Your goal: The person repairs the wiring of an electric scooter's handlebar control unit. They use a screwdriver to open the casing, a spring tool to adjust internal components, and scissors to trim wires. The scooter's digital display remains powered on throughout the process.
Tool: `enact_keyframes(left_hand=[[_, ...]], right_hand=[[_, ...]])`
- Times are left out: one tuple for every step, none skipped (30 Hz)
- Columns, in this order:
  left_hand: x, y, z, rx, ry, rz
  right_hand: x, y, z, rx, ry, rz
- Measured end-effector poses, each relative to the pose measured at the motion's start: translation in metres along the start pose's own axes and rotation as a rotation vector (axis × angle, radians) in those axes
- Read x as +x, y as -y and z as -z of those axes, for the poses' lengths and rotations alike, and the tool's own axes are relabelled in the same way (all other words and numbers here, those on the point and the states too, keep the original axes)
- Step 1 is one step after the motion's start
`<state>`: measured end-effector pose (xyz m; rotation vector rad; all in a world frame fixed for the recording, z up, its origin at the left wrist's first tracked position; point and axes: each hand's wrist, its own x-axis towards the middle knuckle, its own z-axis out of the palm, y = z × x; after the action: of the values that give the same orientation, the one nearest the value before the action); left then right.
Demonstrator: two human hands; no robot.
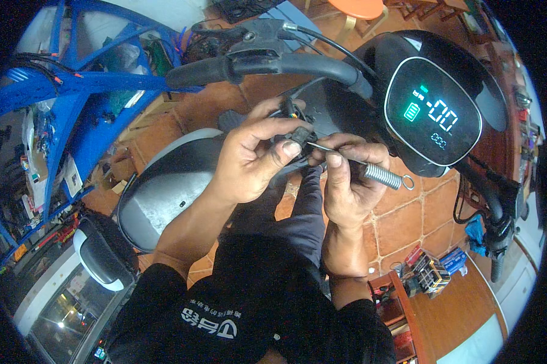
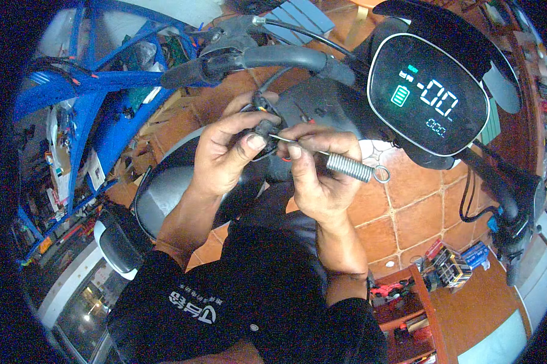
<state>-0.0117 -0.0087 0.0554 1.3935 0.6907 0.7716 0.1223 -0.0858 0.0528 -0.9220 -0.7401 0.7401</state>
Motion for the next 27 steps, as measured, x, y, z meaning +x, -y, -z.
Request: enact_keyframes(left_hand=[[-0.0001, -0.0005, -0.0011, -0.047, -0.02, 0.034], [0.0, 0.0008, -0.0012, -0.085, -0.009, 0.045], [-0.0003, 0.0031, -0.0008, -0.124, 0.001, 0.056], [-0.0006, 0.0041, -0.0003, -0.162, 0.011, 0.067], [-0.0008, 0.0027, -0.0001, -0.205, 0.011, 0.089], [-0.0009, 0.0014, -0.0003, -0.249, 0.011, 0.11], [-0.001, 0.0005, -0.0005, -0.293, 0.013, 0.132], [-0.0008, 0.0008, -0.0001, -0.295, 0.017, 0.129], [-0.0009, 0.0017, 0.0007, -0.296, 0.022, 0.125], [-0.0012, 0.0025, 0.0013, -0.296, 0.026, 0.121], [-0.0017, 0.0034, 0.0011, -0.309, 0.02, 0.124], [-0.002, 0.0046, 0.0006, -0.321, 0.016, 0.127], [-0.0021, 0.0051, 0.0005, -0.333, 0.011, 0.131], [-0.0019, 0.005, 0.0012, -0.319, 0.015, 0.123], [-0.0015, 0.0052, 0.0016, -0.307, 0.019, 0.115], [-0.0012, 0.0051, 0.0018, -0.295, 0.023, 0.107], [-0.0013, 0.0047, 0.0018, -0.295, 0.017, 0.112], [-0.0016, 0.0042, 0.0014, -0.295, 0.012, 0.117], [-0.0018, 0.0038, 0.0011, -0.295, 0.006, 0.122], [-0.002, 0.0039, 0.0009, -0.273, 0.003, 0.109], [-0.0021, 0.0042, 0.0009, -0.249, -0.001, 0.096], [-0.0023, 0.0045, 0.0009, -0.226, -0.004, 0.083], [-0.0025, 0.0048, 0.0012, -0.218, 0.004, 0.072], [-0.0027, 0.0049, 0.0019, -0.211, 0.013, 0.061], [-0.0028, 0.0048, 0.0026, -0.203, 0.022, 0.05], [-0.0022, 0.0048, 0.0034, -0.185, 0.032, 0.044], [-0.0012, 0.0052, 0.0044, -0.167, 0.041, 0.039]], right_hand=[[-0.0001, 0.0002, -0.0008, -0.008, -0.004, -0.001], [-0.0006, 0.0006, -0.0005, -0.037, 0.003, -0.005], [-0.0009, 0.0014, 0.0007, -0.066, 0.01, -0.011], [-0.0011, 0.002, 0.0009, -0.095, 0.018, -0.016], [-0.0011, 0.0024, -0.0002, -0.102, 0.012, -0.02], [-0.0008, 0.003, -0.001, -0.112, 0.006, -0.024], [-0.0007, 0.0035, -0.0015, -0.121, 0.0, -0.028], [-0.0007, 0.0037, -0.001, -0.152, 0.008, -0.019], [-0.0006, 0.0038, 0.0001, -0.181, 0.017, -0.01], [-0.0004, 0.004, 0.0007, -0.21, 0.025, -0.001], [-0.0001, 0.0046, 0.0006, -0.228, 0.025, 0.001], [0.0001, 0.0054, 0.0004, -0.245, 0.024, 0.004], [0.0001, 0.0059, 0.0001, -0.263, 0.023, 0.006], [-0.0003, 0.0061, -0.0009, -0.255, 0.015, 0.001], [-0.001, 0.0065, -0.0021, -0.25, 0.007, -0.005], [-0.0013, 0.0066, -0.0032, -0.244, 0.0, -0.01], [-0.0016, 0.0055, -0.0038, -0.241, -0.006, -0.001], [-0.0023, 0.0034, -0.0038, -0.238, -0.012, 0.008], [-0.0027, 0.0023, -0.0038, -0.235, -0.017, 0.017], [-0.0028, 0.0025, -0.0039, -0.232, -0.019, 0.015], [-0.0026, 0.0026, -0.0041, -0.228, -0.019, 0.012], [-0.0025, 0.0027, -0.0042, -0.223, -0.02, 0.008], [-0.0024, 0.0019, -0.0035, -0.227, -0.01, 0.017], [-0.002, 0.0004, -0.0022, -0.231, 0.0, 0.025], [-0.0015, -0.0007, -0.0013, -0.236, 0.01, 0.034], [-0.0009, -0.0011, -0.0012, -0.234, 0.014, 0.041], [-0.0005, -0.0014, -0.0009, -0.233, 0.019, 0.048]])
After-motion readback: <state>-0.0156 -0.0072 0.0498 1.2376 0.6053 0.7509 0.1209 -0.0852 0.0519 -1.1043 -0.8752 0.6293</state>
